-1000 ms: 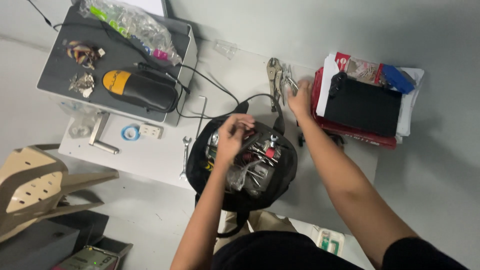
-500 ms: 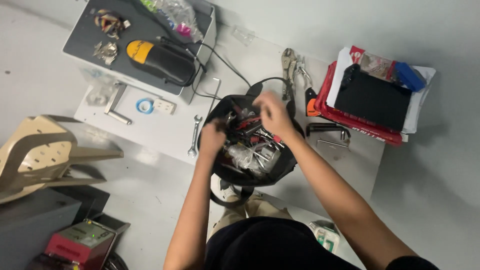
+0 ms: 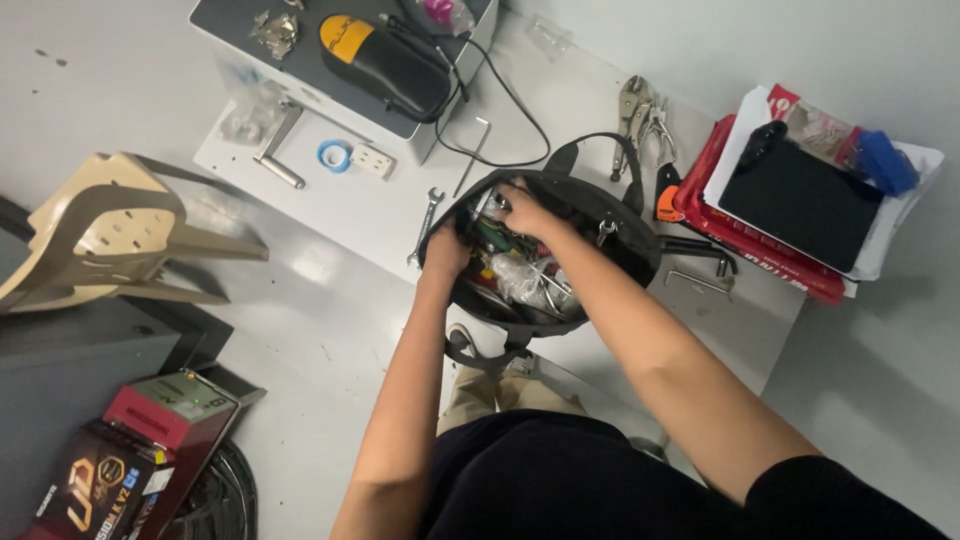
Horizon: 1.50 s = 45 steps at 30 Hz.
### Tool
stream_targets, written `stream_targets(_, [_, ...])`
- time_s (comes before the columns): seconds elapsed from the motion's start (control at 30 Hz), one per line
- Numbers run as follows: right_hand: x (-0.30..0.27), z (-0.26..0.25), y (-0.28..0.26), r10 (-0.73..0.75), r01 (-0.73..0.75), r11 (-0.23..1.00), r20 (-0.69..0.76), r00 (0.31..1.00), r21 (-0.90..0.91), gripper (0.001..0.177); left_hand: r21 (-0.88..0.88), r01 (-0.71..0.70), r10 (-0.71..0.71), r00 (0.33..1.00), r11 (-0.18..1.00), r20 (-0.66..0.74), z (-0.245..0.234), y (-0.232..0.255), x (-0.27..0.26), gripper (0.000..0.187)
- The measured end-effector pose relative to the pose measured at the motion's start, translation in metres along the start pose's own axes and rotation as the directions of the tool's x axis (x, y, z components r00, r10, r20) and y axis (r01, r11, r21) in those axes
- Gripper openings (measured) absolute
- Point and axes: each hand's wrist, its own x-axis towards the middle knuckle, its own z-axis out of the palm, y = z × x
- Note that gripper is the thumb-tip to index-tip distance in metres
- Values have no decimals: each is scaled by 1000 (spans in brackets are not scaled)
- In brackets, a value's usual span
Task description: Sort various mechanical tools and components into a tool bag.
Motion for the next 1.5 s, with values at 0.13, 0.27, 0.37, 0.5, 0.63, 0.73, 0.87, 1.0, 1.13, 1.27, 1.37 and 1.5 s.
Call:
stream_targets(0.13, [-37,-69,-108,123,-102,986,164,979,-130,43,24,-34,34,999,999,1,12,-23,3,65])
stream_targets(0.27, [-66,-77,-156,151,-134,964,55,987,-229,66,9,-32,32,999,999,25,4,-19,-3,66])
stream_targets(0.37, [-72,-73,-160,126,-95,944,82,989,-315,89,63,-30,24,996,998,89,13,-24,1,66])
stream_targets(0.5, [-66,-63,-150,198,-108,911,192,961,-399,85,323,-128,81,984,938,156,1,5,-20,56])
stream_targets(0.63, [-72,-72,-141,238,-164,913,160,958,-373,93,582,-247,270,962,774,49,22,-7,-19,54])
stream_targets(0.73, [-83,-80,-136,142,-107,932,77,987,-347,95,563,-234,224,971,793,89,21,-10,-14,35])
stream_targets(0.87, [-97,-100,-154,95,-32,903,127,987,-428,88,525,-330,321,941,785,112,17,-13,-4,23])
stream_targets(1.0, [-94,-93,-142,57,-1,880,103,993,-475,79,385,-372,242,907,845,346,-58,54,-27,50])
stream_targets(1.13, [-91,-97,-138,97,-45,874,84,992,-484,66,-39,-462,463,884,886,66,-76,64,-50,51])
stream_targets(1.27, [-95,-113,-140,100,-113,941,-57,993,-320,65,-584,-125,158,987,802,5,-72,71,-58,34])
stream_targets(1.37, [-106,-130,-147,188,-203,976,-170,967,-73,52,-836,-148,74,989,528,-128,-102,113,-65,30])
stream_targets(1.5, [-119,-163,-178,-3,169,861,-327,945,479,45,-973,-153,53,988,171,-146,-134,154,-56,42])
